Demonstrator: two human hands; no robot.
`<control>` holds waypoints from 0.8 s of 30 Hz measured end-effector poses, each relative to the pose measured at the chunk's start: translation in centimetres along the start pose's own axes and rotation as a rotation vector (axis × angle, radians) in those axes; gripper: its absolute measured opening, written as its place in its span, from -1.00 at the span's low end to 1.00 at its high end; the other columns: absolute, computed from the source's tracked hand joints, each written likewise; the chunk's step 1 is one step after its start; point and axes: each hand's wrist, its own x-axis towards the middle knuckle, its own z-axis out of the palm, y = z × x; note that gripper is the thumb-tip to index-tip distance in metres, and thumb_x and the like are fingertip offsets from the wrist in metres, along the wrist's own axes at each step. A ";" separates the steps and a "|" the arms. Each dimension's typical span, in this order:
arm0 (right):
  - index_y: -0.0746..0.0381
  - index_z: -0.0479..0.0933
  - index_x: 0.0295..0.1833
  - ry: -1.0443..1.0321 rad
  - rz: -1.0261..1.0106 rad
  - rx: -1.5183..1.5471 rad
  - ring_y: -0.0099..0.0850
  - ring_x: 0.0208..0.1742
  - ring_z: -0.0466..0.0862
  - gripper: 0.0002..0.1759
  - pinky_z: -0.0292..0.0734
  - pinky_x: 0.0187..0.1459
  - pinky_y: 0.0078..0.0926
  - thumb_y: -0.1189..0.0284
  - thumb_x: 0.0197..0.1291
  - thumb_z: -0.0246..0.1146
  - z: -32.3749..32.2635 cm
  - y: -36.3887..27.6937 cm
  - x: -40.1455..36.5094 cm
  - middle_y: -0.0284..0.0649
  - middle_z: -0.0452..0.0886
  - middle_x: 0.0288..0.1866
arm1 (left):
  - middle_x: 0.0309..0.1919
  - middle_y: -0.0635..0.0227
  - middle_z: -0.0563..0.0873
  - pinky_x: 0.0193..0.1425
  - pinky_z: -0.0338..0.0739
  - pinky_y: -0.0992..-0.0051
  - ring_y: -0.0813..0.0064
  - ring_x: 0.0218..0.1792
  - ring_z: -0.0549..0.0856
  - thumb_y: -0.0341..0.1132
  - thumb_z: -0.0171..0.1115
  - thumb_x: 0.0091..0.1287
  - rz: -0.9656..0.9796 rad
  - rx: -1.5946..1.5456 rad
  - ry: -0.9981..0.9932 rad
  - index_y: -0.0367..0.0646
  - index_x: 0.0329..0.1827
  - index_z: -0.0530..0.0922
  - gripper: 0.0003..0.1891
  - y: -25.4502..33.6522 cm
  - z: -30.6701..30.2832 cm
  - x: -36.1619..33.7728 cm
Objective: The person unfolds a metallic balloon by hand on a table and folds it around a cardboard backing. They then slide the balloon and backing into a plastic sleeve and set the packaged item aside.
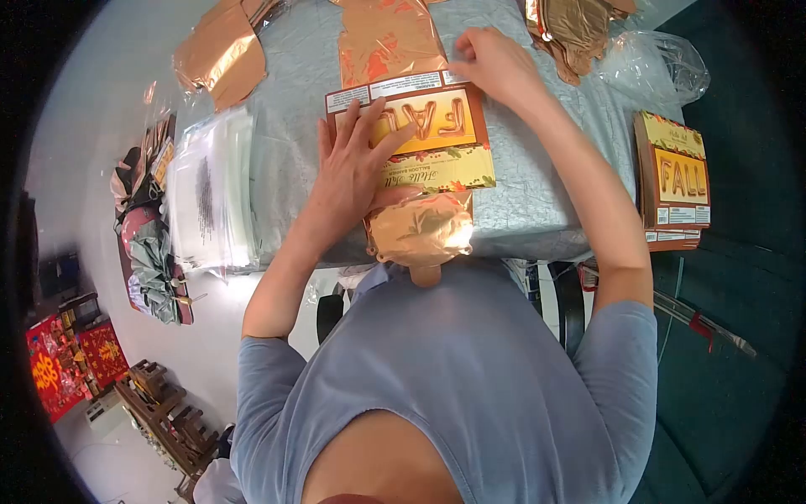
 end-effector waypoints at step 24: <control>0.35 0.73 0.00 -0.361 0.071 0.552 -0.60 -0.23 0.72 -0.66 0.61 -0.11 -0.56 0.34 0.21 0.51 2.4 0.1 5.9 -0.31 0.79 -0.25 | 0.55 0.00 0.33 0.65 -0.05 -0.34 -0.19 0.60 0.24 0.06 0.50 0.22 0.007 -0.029 0.081 0.24 0.43 0.55 -0.33 -0.3 1.0 -0.4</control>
